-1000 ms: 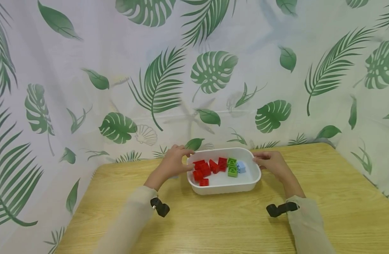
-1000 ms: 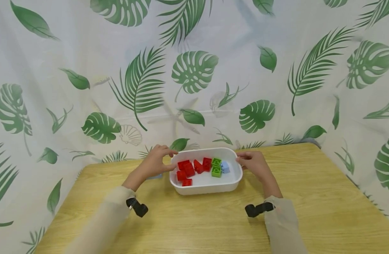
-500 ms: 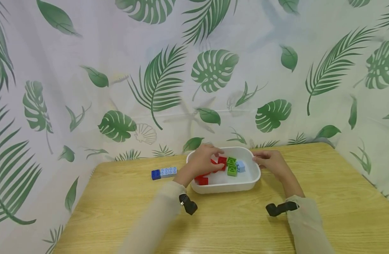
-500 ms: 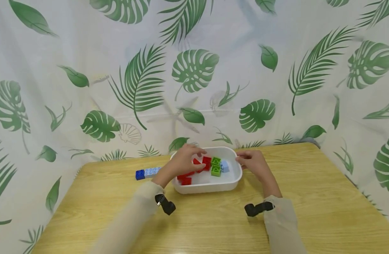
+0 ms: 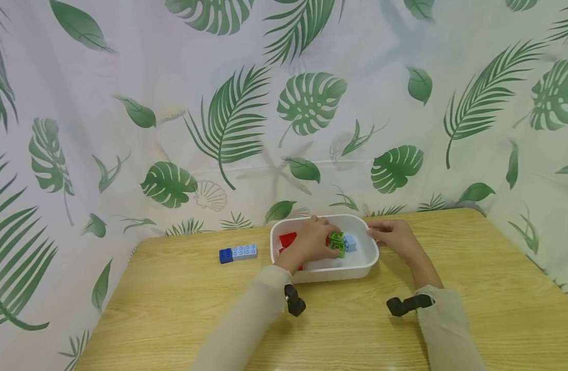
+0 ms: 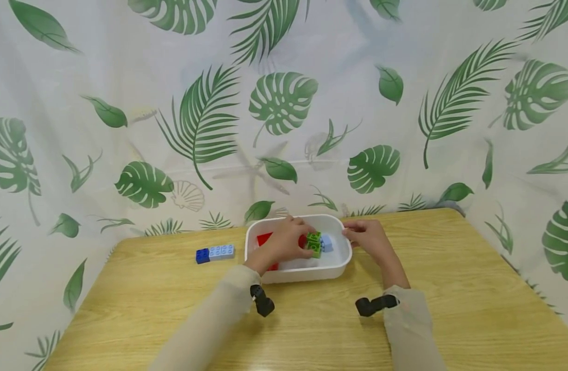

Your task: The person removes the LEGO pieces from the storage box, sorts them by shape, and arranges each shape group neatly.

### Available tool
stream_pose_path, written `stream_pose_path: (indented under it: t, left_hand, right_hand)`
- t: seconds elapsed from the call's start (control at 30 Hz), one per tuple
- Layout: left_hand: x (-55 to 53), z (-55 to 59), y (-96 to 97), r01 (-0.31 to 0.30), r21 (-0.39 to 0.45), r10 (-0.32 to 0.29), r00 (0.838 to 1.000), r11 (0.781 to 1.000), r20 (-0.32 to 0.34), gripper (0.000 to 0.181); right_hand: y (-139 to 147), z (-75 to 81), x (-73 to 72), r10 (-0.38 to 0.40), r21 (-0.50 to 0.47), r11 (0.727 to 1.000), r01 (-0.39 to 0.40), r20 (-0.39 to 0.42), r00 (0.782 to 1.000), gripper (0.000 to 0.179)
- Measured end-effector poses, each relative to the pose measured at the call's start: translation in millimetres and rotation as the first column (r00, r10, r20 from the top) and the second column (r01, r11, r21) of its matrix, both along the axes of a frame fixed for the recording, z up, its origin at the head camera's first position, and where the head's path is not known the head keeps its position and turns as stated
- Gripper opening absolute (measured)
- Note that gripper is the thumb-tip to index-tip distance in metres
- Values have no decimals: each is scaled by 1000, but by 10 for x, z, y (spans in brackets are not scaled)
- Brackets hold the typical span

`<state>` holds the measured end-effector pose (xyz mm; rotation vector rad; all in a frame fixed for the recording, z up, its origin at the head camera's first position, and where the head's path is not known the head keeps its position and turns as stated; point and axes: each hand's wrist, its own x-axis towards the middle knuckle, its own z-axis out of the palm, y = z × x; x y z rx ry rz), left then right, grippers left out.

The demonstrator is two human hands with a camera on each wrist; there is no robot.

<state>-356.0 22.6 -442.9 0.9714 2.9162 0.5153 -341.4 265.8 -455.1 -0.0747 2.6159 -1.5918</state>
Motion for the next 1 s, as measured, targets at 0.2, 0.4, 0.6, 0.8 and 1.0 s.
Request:
stream_pose_path:
  t: [0.2, 0.4, 0.6, 0.8, 1.0]
  left_hand:
    - [4, -20, 77, -12, -50, 12, 1000, 999, 9, 45]
    - [-38, -108, 148, -13, -94, 13, 1000, 996, 2, 41]
    - [-27, -143, 170, -8, -101, 9, 1000, 995, 12, 44]
    - [11, -115, 168, -8, -117, 8, 1000, 993, 5, 45]
    - [27, -86, 176, -9, -154, 8, 1000, 988, -5, 48]
  right_hand:
    - [-1, 9, -2, 1, 0, 1000, -1, 2, 1000, 43]
    - [-1, 5, -3, -1, -7, 1000, 1, 0, 1000, 43]
    - [-5, -15, -5, -9, -10, 1000, 9, 8, 1000, 42]
    - [6, -26, -5, -2, -7, 1000, 2, 4, 1000, 43]
    - [22, -31, -4, 3, 8, 1000, -3, 5, 1000, 44]
